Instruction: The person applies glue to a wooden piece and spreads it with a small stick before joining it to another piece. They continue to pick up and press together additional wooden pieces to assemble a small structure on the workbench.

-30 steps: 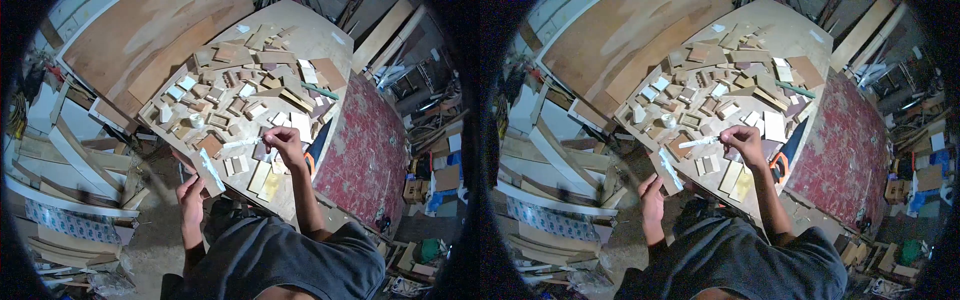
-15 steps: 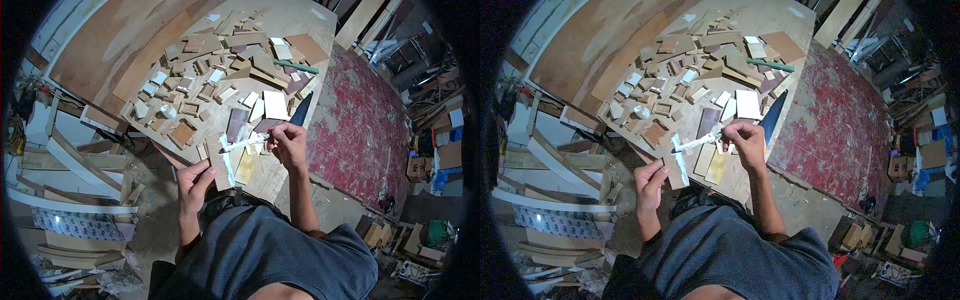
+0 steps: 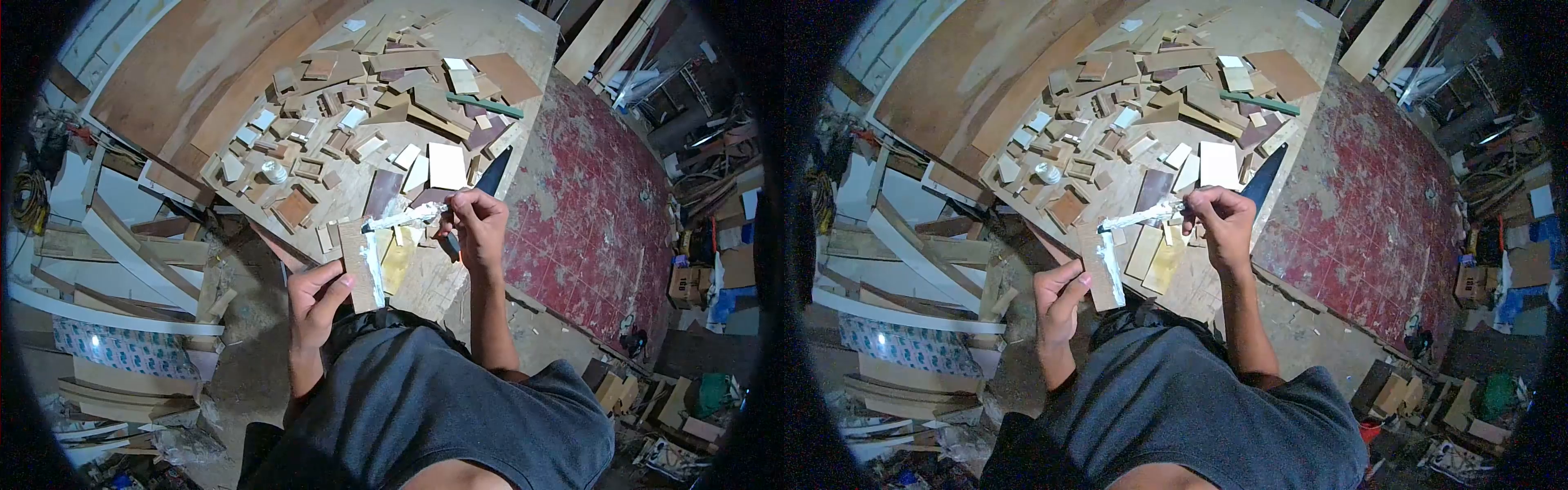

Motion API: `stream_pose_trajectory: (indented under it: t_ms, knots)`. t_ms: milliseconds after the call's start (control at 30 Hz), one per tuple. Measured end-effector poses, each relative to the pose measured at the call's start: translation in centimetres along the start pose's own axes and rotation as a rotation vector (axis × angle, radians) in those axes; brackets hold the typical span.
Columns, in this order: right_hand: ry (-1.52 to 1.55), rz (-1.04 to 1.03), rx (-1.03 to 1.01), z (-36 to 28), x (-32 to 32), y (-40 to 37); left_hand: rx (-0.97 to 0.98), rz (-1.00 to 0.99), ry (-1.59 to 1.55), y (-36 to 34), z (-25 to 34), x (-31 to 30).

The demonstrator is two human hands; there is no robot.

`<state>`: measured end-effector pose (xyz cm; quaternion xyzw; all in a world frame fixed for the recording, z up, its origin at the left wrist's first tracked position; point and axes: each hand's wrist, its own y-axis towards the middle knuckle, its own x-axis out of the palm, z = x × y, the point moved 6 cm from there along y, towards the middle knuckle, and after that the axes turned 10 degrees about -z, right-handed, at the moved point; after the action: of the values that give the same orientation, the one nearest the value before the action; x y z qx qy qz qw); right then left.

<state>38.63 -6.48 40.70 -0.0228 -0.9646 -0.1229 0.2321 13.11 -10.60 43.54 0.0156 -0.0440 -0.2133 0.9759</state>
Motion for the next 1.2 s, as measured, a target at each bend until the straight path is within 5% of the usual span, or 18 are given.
stream_pose_trajectory:
  t_ms: [767,1200]
  knots:
    - [-0.056,0.002,-0.184,-0.6,2.6,-1.0,-0.015,-0.043,-0.079,-1.1,1.0,-2.1]
    - [-0.154,-0.209,-0.032,2.2,4.7,-2.1,-0.04,0.071,-0.36,-1.1,-0.8,-5.4]
